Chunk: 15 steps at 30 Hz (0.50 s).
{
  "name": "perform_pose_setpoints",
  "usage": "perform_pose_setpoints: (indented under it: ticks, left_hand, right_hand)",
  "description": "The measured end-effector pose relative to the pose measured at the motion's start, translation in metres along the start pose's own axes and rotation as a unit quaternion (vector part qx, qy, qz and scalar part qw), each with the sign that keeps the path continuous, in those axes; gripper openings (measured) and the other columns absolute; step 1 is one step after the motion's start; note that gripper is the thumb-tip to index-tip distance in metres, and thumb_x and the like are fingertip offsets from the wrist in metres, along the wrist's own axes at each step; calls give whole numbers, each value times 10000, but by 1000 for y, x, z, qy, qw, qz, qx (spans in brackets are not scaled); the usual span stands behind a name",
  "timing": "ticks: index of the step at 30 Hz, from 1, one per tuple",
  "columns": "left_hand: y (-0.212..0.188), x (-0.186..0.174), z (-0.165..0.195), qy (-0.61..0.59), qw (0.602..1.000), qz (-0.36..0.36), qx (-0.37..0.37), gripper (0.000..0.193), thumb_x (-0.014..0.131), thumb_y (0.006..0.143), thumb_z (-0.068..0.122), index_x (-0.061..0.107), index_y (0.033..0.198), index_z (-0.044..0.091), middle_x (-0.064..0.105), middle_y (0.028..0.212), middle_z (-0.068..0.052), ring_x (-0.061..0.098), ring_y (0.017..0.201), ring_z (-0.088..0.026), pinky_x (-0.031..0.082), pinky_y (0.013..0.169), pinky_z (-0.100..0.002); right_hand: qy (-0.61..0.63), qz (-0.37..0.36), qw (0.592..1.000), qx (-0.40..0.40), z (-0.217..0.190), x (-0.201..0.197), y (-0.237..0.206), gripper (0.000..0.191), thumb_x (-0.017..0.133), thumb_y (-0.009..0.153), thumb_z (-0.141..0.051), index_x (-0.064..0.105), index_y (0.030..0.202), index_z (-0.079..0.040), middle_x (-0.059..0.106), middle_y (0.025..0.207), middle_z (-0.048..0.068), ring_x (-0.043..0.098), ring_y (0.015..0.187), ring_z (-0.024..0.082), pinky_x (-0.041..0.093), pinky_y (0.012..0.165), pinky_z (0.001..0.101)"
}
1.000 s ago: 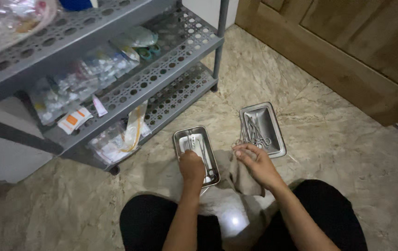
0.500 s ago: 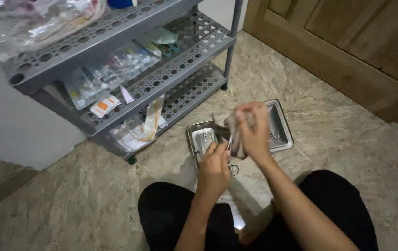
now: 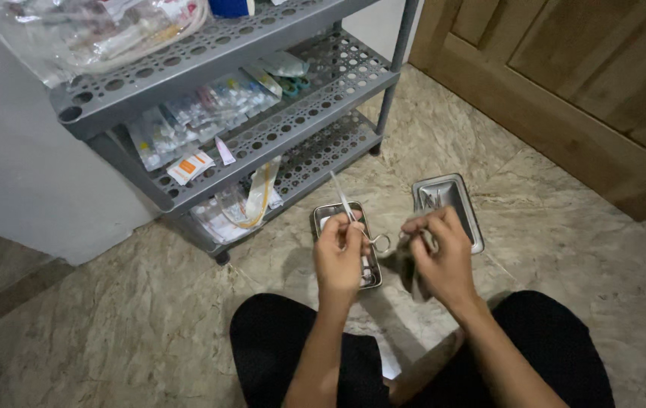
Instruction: The person sits on the floor and wipes surgical instruments such as scissors and forceps with a cloth, then places the cleaned instruments into stainless steel trays, arranging them one at a time. They continue wiping and sorting the instruments between the trays throughout the episode.
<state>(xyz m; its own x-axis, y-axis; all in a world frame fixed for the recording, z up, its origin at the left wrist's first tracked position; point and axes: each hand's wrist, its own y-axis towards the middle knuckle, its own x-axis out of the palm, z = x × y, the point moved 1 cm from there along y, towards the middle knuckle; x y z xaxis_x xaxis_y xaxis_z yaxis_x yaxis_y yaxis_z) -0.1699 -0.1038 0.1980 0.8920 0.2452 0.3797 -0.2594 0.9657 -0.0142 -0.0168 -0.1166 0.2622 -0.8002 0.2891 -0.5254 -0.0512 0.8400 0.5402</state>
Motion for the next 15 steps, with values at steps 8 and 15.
perform_pose_setpoints:
  ticks: [8,15]
  left_hand:
    - [6,13,-5,20,1000,-6,8,161,587,1014,48,657,1141,-23,690,900,-43,626,790,-80,512,651,-249]
    - [10,2,-4,-90,993,-69,-38,219,599,1023,89,652,1218,4,717,1009,-28,663,920,-78,528,861,-237]
  right_hand:
    - [31,-25,992,-118,-2,17,-20,327,721,818,45,633,1124,-28,621,1128,161,617,1094,336,498,951,404]
    - [200,33,978,52,14,-3,-16,292,638,994,-106,616,1272,-19,614,1286,122,585,1246,238,438,1098,356]
